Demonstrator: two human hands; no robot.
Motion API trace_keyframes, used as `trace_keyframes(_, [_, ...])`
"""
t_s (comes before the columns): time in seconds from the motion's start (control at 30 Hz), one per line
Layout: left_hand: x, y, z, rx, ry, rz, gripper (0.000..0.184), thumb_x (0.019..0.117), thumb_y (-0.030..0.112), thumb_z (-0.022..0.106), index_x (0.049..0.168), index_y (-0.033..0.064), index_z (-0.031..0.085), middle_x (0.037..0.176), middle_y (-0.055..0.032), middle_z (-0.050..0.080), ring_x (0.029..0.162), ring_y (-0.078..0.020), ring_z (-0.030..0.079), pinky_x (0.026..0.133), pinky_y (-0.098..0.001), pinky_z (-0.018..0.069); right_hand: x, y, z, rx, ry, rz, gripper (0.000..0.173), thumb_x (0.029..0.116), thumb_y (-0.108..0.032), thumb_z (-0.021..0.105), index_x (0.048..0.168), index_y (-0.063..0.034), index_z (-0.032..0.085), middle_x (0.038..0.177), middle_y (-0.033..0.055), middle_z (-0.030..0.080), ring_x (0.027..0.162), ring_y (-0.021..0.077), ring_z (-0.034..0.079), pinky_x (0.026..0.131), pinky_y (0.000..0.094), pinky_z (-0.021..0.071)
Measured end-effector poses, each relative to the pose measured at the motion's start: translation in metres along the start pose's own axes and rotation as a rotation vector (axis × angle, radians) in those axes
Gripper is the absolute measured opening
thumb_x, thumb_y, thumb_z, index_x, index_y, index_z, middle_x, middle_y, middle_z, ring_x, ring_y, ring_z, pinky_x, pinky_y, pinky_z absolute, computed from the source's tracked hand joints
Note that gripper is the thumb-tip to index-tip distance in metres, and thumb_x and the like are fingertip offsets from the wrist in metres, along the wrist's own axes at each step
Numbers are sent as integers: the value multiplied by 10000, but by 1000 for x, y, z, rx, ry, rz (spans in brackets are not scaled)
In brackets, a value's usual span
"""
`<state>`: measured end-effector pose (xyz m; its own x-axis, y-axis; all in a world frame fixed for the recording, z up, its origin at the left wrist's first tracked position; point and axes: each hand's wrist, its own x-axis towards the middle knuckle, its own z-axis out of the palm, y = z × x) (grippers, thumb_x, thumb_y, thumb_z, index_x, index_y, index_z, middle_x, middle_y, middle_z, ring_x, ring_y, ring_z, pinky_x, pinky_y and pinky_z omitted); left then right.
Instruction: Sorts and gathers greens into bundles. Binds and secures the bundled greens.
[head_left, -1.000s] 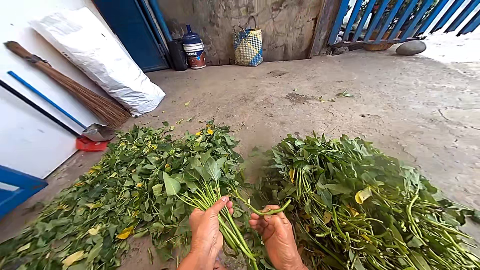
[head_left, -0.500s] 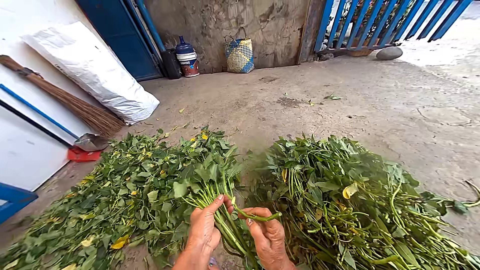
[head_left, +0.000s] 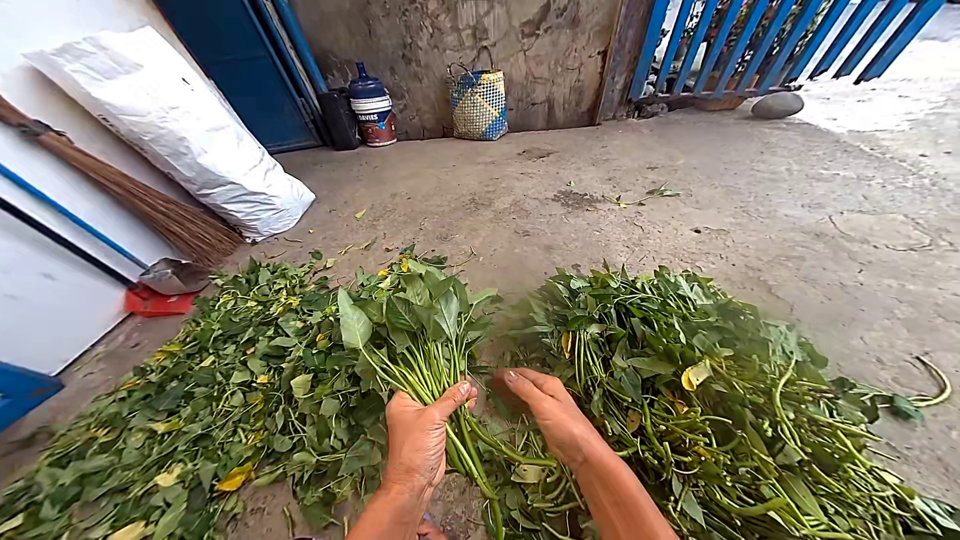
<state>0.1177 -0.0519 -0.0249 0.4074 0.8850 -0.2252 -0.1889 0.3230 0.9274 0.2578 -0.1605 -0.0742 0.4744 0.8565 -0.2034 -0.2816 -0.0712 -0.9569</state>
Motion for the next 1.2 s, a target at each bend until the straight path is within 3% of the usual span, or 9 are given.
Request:
trace_keyframes(0.13, [-2,-4,8,67,-14,6,414,740,-185,786,1095,-126,583,888,-231,724,770,-286,746,705,-390,654,12,-29,44,-21,38,-122,203,1039,-172,594,977,-11,703,831,78,693,788,147,676,762,319,573])
trace_keyframes(0.3, [4,11,-5,10,-192,-269,378,821,-125,754,1152,-105,572,925,-249,724,805,-304,746,754,-434,647,12,-19,49,-134,-23,-208,298,1067,-230,526,889,-52,685,718,45,609,637,131,589,614,307,507])
trace_keyframes(0.5, [4,6,-8,54,-165,-280,259,809,-164,727,1032,-104,609,849,-228,719,729,-280,732,686,-399,641,-16,-22,39,-817,123,-258,448,1038,-462,513,1140,-73,712,1077,99,689,1072,253,656,953,465,535])
trace_keyframes(0.63, [11,7,-6,6,-85,-251,264,858,-129,716,1100,-134,610,867,-276,718,748,-339,740,716,-431,642,-47,-29,42,-1177,-13,-201,545,1017,-542,521,1213,-71,712,1145,138,705,1155,334,635,987,532,489])
trace_keyframes(0.73, [13,9,-2,-61,-49,-260,232,899,-97,681,1120,-121,612,890,-276,722,747,-333,737,702,-421,636,-40,-3,46,-966,-103,-177,628,1065,-562,384,1282,-33,644,1180,147,698,1182,302,638,1044,522,464])
trace_keyframes(0.87, [13,13,-2,-135,-65,-289,202,942,-52,649,1136,-97,617,930,-266,729,774,-321,743,718,-411,637,-24,19,45,-330,-205,-144,576,977,-615,569,1158,-72,632,940,54,681,865,152,675,795,388,571])
trace_keyframes(1.03, [11,17,-6,-161,-194,-306,207,977,-51,589,1181,-85,607,1021,-279,725,868,-342,754,785,-437,641,-17,12,45,169,-453,-80,276,1055,-277,580,1127,-14,624,853,43,676,720,112,659,691,288,579])
trace_keyframes(1.13, [14,16,-9,-160,-227,-327,175,979,-73,565,1149,-100,592,983,-280,715,847,-349,745,796,-458,638,-14,18,43,269,-508,-34,262,1057,-315,560,1026,-65,632,756,2,649,633,80,621,602,253,541])
trace_keyframes(1.2, [15,12,-6,-123,-145,-296,153,963,-94,578,1115,-115,583,914,-269,714,788,-335,742,749,-448,643,-13,20,39,89,-414,-66,386,1057,-419,529,1101,-55,649,889,23,668,778,82,642,730,283,554])
